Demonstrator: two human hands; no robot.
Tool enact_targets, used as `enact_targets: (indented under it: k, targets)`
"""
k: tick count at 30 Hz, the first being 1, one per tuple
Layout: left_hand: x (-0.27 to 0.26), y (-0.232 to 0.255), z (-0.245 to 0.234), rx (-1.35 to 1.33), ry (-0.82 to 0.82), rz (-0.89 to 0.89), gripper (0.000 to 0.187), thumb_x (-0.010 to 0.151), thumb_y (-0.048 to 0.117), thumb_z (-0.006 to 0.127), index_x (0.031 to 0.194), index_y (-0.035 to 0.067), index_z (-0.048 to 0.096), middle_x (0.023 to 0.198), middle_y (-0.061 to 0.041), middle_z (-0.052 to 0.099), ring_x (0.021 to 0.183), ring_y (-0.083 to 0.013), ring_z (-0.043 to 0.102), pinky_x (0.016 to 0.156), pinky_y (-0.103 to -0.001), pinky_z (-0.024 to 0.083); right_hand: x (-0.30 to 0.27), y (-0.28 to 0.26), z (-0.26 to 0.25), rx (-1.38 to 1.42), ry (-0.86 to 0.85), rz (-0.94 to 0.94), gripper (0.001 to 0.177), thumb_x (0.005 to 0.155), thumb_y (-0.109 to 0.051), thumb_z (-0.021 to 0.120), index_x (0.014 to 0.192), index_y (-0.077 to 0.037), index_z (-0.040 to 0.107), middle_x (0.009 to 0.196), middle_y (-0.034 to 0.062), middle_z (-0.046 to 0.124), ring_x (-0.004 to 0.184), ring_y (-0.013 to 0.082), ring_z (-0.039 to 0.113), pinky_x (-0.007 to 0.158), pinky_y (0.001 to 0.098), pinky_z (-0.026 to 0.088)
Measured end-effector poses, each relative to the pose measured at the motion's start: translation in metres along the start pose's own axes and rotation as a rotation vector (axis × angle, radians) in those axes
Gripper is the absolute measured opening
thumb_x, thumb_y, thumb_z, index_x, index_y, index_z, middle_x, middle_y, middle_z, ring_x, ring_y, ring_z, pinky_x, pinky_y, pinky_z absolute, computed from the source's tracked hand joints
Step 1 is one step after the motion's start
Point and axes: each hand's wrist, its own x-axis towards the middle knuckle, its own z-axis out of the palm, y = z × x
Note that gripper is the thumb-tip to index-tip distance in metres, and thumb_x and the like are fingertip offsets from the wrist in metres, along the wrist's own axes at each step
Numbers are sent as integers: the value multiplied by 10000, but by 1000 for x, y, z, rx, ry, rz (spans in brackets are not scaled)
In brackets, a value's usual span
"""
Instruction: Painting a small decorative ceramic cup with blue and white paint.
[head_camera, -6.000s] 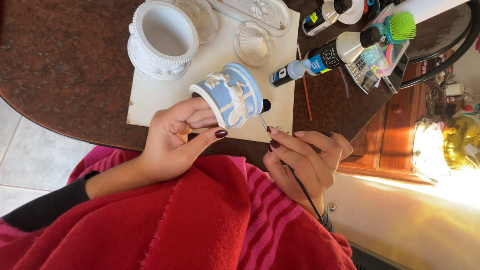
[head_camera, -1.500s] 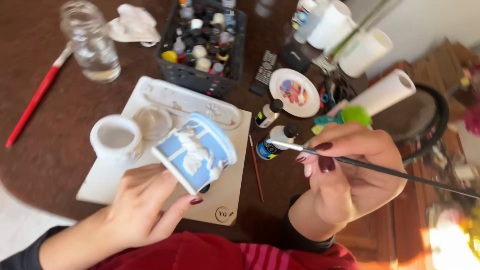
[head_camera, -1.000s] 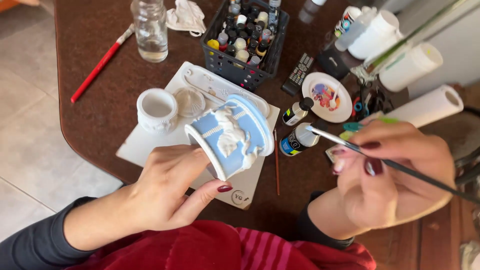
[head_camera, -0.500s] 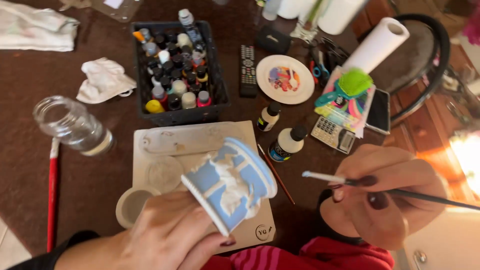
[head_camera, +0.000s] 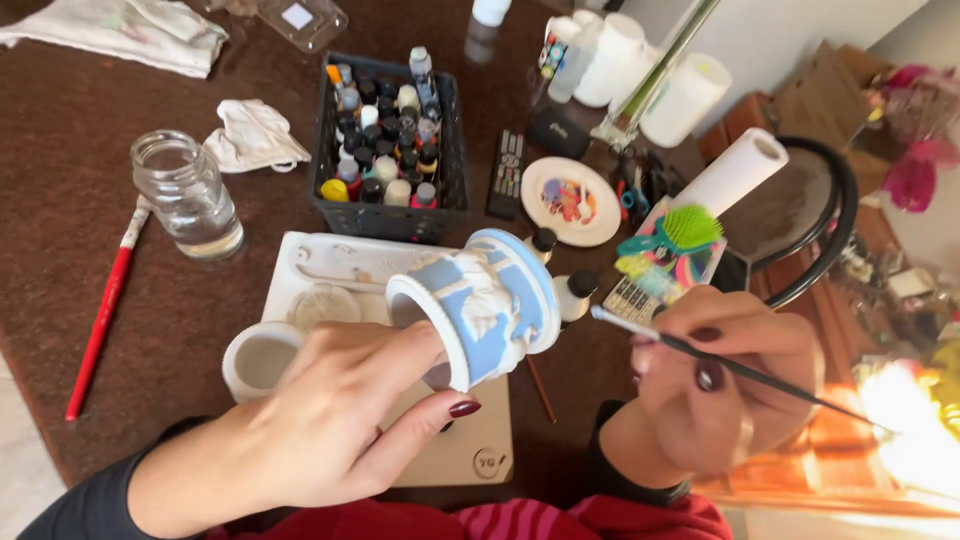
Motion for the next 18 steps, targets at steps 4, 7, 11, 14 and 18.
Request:
enact_targets:
  k: [4, 7, 11, 14, 18]
  targets:
    - [9, -9, 8, -6, -5, -17, 286, 900, 101, 717, 1146, 4, 607, 827, -101, 719, 711, -334, 709, 602, -422, 532, 23, 0, 19, -109, 92, 52, 205, 836, -107, 653, 934, 60, 584, 842, 240, 638, 636, 230, 595, 543, 326, 510]
    - [13, -18, 9, 60, -44, -57, 298, 877, 109, 739, 1136, 2, 635, 725, -112, 681, 630, -354, 676, 560, -450, 505, 26, 4, 12, -365, -63, -124, 153, 982, -93, 687, 1047, 42, 655, 938, 193, 692, 827, 230, 601, 787, 293, 453]
    - [11, -20, 7, 31, -53, -46, 309, 870, 113, 742, 1127, -8, 621, 754, -108, 689, 645, -343, 681, 556, -436, 507, 25, 2, 18, -513, -135, -89, 110, 944, -88, 704, 1012, -20, 652, 956, 149, 717, 946, 216, 618, 904, 313, 445]
    - [11, -20, 7, 17, -44, -36, 271, 878, 109, 739, 1097, 3, 619, 765, -104, 690, 661, -334, 683, 554, -430, 505, 23, 8, 20, -454, -91, -83, 120, 931, -85, 728, 997, -29, 645, 935, 143, 735, 932, 204, 619, 936, 325, 443]
    - [9, -20, 8, 2, -31, -19, 244, 877, 96, 728, 1074, 12, 611, 797, -94, 706, 683, -319, 695, 556, -418, 513, 23, 8, 21, -507, -68, -93, 122, 894, -118, 733, 941, -53, 640, 918, 123, 743, 881, 199, 621, 932, 334, 434]
